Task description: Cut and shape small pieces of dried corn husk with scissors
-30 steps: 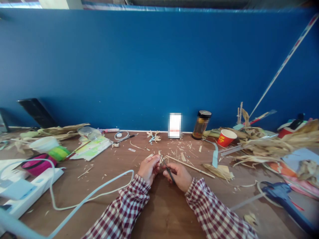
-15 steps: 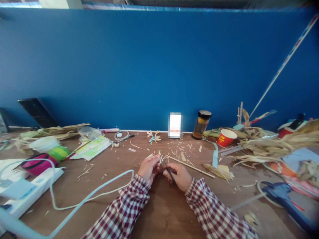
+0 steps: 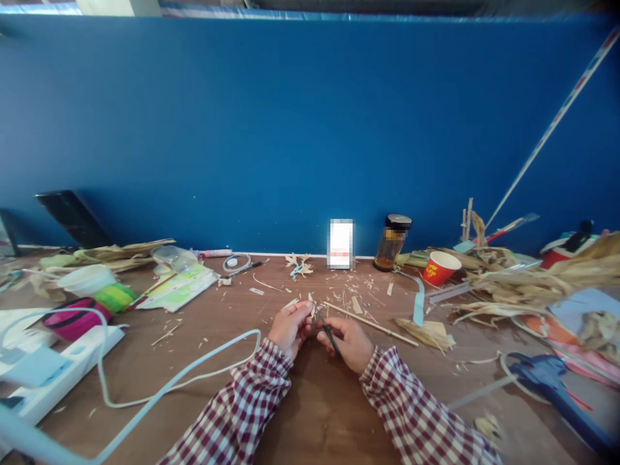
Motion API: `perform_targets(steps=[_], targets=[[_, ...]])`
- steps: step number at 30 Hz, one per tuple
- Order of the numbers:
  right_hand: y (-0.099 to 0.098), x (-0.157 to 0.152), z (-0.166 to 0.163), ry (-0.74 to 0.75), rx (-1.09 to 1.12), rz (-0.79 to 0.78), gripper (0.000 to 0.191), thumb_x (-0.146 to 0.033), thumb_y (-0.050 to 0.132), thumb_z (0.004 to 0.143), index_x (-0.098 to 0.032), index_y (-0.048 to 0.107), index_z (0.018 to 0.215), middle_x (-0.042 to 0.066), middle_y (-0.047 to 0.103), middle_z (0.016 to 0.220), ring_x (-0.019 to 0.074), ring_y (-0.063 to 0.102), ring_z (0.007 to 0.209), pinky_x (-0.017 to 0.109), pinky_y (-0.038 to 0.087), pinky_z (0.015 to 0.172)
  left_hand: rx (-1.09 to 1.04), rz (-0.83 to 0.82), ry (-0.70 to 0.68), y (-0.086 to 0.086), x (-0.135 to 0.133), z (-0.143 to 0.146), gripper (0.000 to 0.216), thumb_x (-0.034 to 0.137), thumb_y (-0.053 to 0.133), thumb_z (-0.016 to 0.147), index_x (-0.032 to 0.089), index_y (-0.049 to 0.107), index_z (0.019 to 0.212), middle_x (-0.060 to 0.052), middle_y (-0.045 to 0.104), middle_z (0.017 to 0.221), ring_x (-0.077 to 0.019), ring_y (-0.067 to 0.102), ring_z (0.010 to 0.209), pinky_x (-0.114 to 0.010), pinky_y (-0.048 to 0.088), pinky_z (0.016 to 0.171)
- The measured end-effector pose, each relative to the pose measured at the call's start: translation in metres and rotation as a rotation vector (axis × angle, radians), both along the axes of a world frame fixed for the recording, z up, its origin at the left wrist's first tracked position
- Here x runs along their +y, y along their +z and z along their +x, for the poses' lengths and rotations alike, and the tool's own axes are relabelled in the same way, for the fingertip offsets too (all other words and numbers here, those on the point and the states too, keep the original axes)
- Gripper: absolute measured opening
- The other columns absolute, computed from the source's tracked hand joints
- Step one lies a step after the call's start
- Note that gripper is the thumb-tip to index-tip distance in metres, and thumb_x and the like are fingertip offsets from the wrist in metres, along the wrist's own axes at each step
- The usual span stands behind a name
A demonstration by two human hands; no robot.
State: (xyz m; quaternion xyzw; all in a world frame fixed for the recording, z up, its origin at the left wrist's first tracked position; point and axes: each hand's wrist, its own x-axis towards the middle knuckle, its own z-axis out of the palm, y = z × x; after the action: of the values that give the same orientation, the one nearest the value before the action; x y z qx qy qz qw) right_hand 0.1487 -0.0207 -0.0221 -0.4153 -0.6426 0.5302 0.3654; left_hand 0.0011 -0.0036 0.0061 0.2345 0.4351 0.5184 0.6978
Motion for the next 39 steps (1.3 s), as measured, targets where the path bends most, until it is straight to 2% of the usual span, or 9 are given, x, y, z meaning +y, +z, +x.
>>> perform_targets(steps=[20, 26, 29, 32, 37, 39], targets=[[-0.0006, 0.0009, -0.0003, -0.033, -0.021, -0.008, 0.029, -0.04, 0.059, 0.075, -0.019, 0.062, 0.094, -0.004, 0.048, 0.053, 0.0089, 0.045, 0.047, 0.021, 0.04, 0.045, 0.009, 0.016, -0.002, -0.0001, 0.0, -0.0011, 0.006, 0.017, 0.062, 0.074, 0.013, 0.059, 0.07, 0.006, 0.048, 0.051, -0.0013, 0.045, 0.039, -0.009, 0.04, 0.038], [0.0043, 0.0028, -0.0006, -0.071, 0.116, -0.082, 0.033, -0.04, 0.061, 0.072, -0.016, 0.059, 0.094, -0.005, 0.047, 0.052, 0.0082, 0.045, 0.047, 0.021, 0.041, 0.046, 0.059, 0.046, -0.023, 0.0002, -0.0005, -0.0006, 0.014, 0.02, 0.067, 0.068, 0.013, 0.06, 0.076, -0.001, 0.063, 0.07, -0.0006, 0.045, 0.038, -0.011, 0.037, 0.035], [0.0045, 0.0042, 0.0, -0.089, 0.15, -0.078, 0.034, -0.041, 0.06, 0.072, -0.016, 0.058, 0.095, -0.005, 0.048, 0.053, 0.008, 0.046, 0.048, 0.02, 0.041, 0.046, 0.066, 0.078, -0.022, -0.0008, -0.0001, -0.0008, 0.016, 0.019, 0.069, 0.064, 0.012, 0.059, 0.075, 0.002, 0.059, 0.061, 0.0006, 0.038, 0.035, -0.01, 0.031, 0.031], [0.0029, 0.0052, 0.0004, -0.095, 0.169, -0.08, 0.035, -0.041, 0.06, 0.072, -0.016, 0.058, 0.096, -0.005, 0.049, 0.054, 0.008, 0.047, 0.048, 0.02, 0.041, 0.046, 0.054, 0.079, -0.009, -0.0011, 0.0, -0.0016, 0.015, 0.016, 0.069, 0.063, 0.013, 0.059, 0.075, 0.007, 0.049, 0.049, 0.0002, 0.035, 0.033, -0.01, 0.028, 0.03], [0.0032, 0.0046, -0.0005, -0.093, 0.171, -0.079, 0.035, -0.041, 0.062, 0.071, -0.017, 0.059, 0.096, -0.005, 0.05, 0.053, 0.009, 0.047, 0.048, 0.023, 0.04, 0.046, 0.036, 0.016, 0.014, 0.0019, -0.0007, -0.0025, 0.014, 0.015, 0.07, 0.063, 0.014, 0.06, 0.074, 0.003, 0.057, 0.057, -0.0041, 0.05, 0.044, -0.014, 0.044, 0.043], [0.0052, 0.0043, -0.001, -0.115, 0.181, -0.081, 0.035, -0.041, 0.063, 0.069, -0.018, 0.059, 0.096, -0.005, 0.05, 0.054, 0.0096, 0.047, 0.048, 0.024, 0.04, 0.047, 0.035, 0.02, -0.001, 0.0037, -0.0009, -0.003, 0.011, 0.013, 0.069, 0.064, 0.013, 0.061, 0.072, 0.002, 0.057, 0.056, -0.0049, 0.051, 0.045, -0.015, 0.046, 0.045]])
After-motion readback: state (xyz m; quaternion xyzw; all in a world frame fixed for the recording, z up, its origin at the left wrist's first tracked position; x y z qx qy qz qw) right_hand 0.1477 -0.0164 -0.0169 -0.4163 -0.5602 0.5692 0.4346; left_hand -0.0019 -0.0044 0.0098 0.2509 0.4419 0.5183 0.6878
